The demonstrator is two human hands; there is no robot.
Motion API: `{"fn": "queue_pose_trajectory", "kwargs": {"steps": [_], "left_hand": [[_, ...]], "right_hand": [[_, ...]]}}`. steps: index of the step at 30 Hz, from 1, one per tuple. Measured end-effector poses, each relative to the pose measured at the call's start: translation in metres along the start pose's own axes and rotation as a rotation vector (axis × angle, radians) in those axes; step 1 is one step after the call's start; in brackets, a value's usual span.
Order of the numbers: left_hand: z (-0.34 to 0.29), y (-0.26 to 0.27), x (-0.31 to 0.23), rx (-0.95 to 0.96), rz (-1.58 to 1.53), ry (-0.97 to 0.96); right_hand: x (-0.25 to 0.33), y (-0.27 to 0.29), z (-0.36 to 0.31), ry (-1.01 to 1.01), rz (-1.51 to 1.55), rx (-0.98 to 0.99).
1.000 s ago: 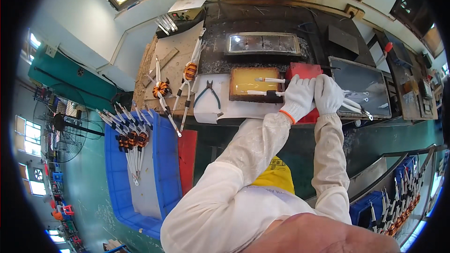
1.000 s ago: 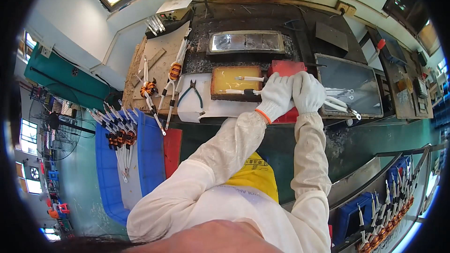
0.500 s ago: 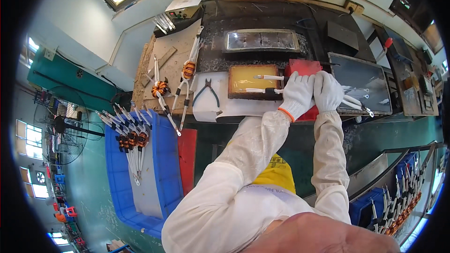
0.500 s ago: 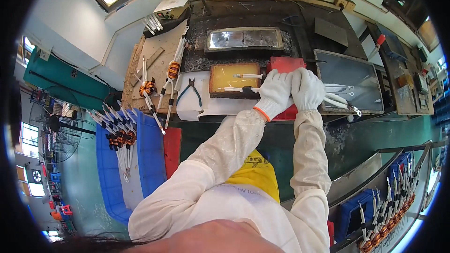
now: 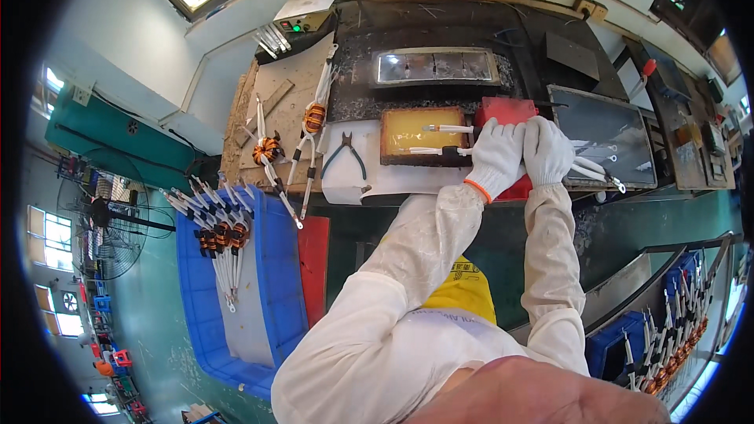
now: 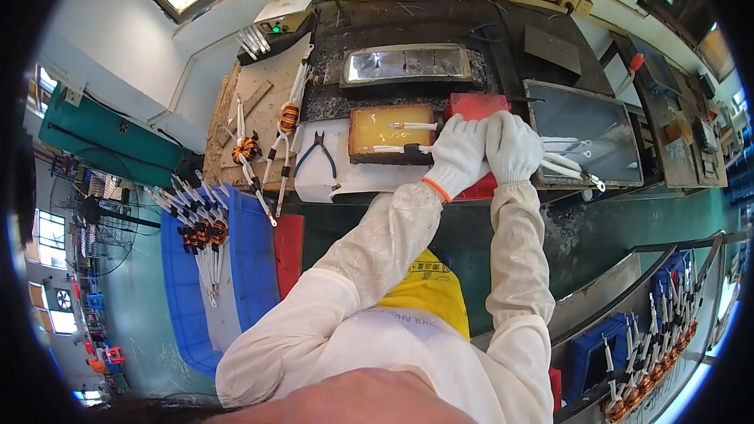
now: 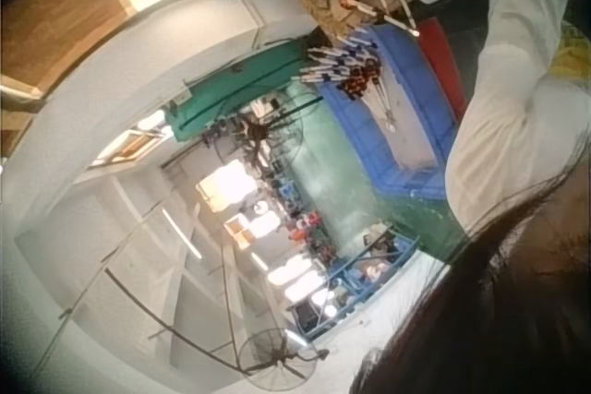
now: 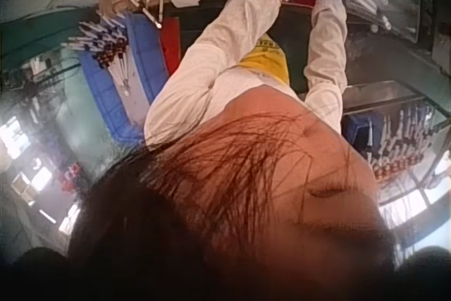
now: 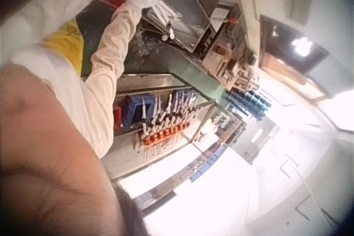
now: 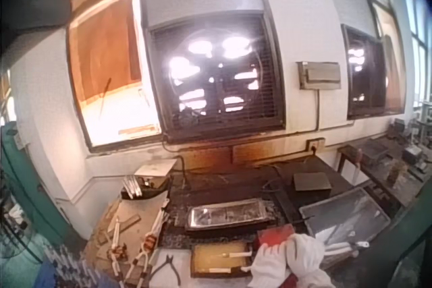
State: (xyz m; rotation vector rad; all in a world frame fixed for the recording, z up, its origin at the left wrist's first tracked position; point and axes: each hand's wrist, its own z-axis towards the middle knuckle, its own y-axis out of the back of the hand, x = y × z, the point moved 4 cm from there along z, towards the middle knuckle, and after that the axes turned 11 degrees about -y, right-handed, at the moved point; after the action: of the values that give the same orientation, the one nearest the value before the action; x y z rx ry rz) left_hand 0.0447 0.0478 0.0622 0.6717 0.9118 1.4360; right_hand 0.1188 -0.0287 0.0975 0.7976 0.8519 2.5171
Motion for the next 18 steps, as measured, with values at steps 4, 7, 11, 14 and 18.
{"fn": "queue_pose_trajectory", "kwargs": {"steps": [4,7,11,14,18], "left_hand": [[-0.0004,-0.0023,0.0006,0.005,0.028,0.012],[-0.0016,-0.0028,0.0003,-0.056,0.036,-0.011],[-0.0003,-0.0035,0.001,-0.032,0.03,0.004],[-0.0009,-0.0031,0.0015,-0.001,0.019,0.009],[-0.0007,-0.0015,0.0002,-0.02,0.019,-0.003]], "right_hand": [[0.0031,0.0025,0.0003,-0.005,-0.003,0.009],[0.001,0.0007,0.0,-0.004,-0.011,0.003],[0.0028,0.002,0.0001,-0.008,0.009,0.009],[0.0029,0.0021,0.0002,-0.014,0.007,0.009],[0.002,0.0021,-0.0006,-0.008,0.004,-0.008]]}}
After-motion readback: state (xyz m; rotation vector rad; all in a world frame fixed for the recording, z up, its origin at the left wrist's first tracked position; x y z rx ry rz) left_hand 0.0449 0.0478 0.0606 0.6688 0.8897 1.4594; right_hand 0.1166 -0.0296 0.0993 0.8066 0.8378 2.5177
